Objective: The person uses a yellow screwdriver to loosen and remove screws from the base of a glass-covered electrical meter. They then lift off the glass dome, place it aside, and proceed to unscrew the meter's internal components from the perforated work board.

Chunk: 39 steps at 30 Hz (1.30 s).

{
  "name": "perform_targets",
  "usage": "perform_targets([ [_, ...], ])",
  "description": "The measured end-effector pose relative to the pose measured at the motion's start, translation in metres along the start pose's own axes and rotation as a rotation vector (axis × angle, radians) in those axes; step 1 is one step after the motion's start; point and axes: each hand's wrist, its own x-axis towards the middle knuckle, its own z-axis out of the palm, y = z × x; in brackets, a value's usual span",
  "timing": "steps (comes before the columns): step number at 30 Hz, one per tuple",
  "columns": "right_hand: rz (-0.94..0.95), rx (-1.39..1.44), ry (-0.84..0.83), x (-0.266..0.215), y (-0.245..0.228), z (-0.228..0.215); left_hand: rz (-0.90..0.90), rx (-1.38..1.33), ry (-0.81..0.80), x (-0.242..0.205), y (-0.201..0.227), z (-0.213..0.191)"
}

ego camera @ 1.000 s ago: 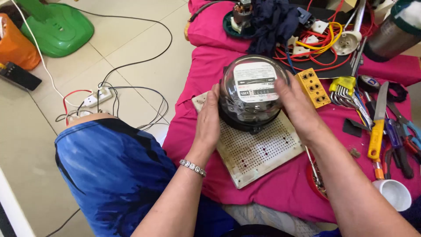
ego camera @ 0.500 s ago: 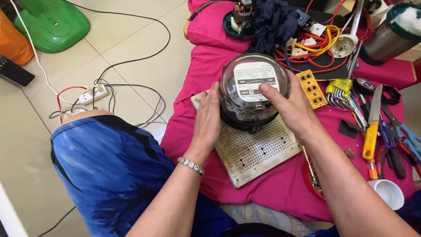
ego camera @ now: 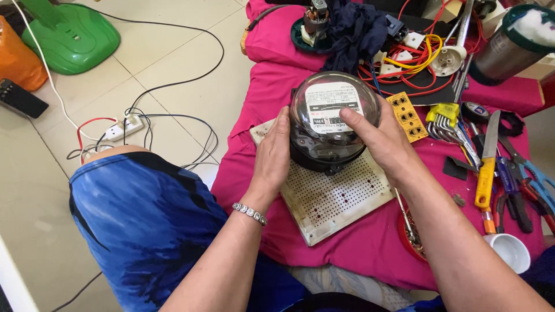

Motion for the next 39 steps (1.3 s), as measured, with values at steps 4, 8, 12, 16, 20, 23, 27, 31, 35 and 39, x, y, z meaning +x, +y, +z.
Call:
perform_targets([
  [4, 0.005, -0.025, 0.012, 0.000, -0.001, 0.000, -0.008, 0.012, 0.004, 0.000, 0.007, -0.002],
  [8, -0.014, 0.005, 0.056, 0.002, -0.003, 0.000, -0.002, 0.015, 0.028, -0.003, 0.024, -0.001],
  [12, -0.032, 0.060, 0.118, 0.003, -0.001, 0.001, 0.006, 0.082, 0.063, 0.000, 0.026, 0.006],
  [16, -0.003, 0.076, 0.117, 0.001, -0.005, -0.006, 0.017, 0.151, 0.070, 0.005, 0.028, 0.011],
  [20, 0.026, 0.043, 0.151, 0.006, -0.008, -0.008, -0.002, 0.086, 0.096, 0.012, 0.044, 0.014],
  [23, 0.008, 0.073, 0.168, 0.008, -0.014, -0.005, -0.002, 0.081, 0.118, 0.020, 0.046, 0.014],
  [27, -0.004, 0.119, 0.202, 0.009, -0.013, -0.004, 0.002, 0.079, 0.137, 0.027, 0.047, 0.009],
  [31, 0.014, 0.125, 0.154, 0.008, -0.015, -0.001, -0.065, 0.029, 0.146, 0.025, 0.048, 0.010],
  [35, 0.022, 0.157, 0.152, 0.008, -0.013, 0.001, -0.113, 0.047, 0.138, 0.026, 0.048, 0.012],
  [39, -0.040, 0.198, 0.177, 0.010, -0.005, -0.005, -0.105, 0.090, 0.145, 0.030, 0.055, 0.011],
])
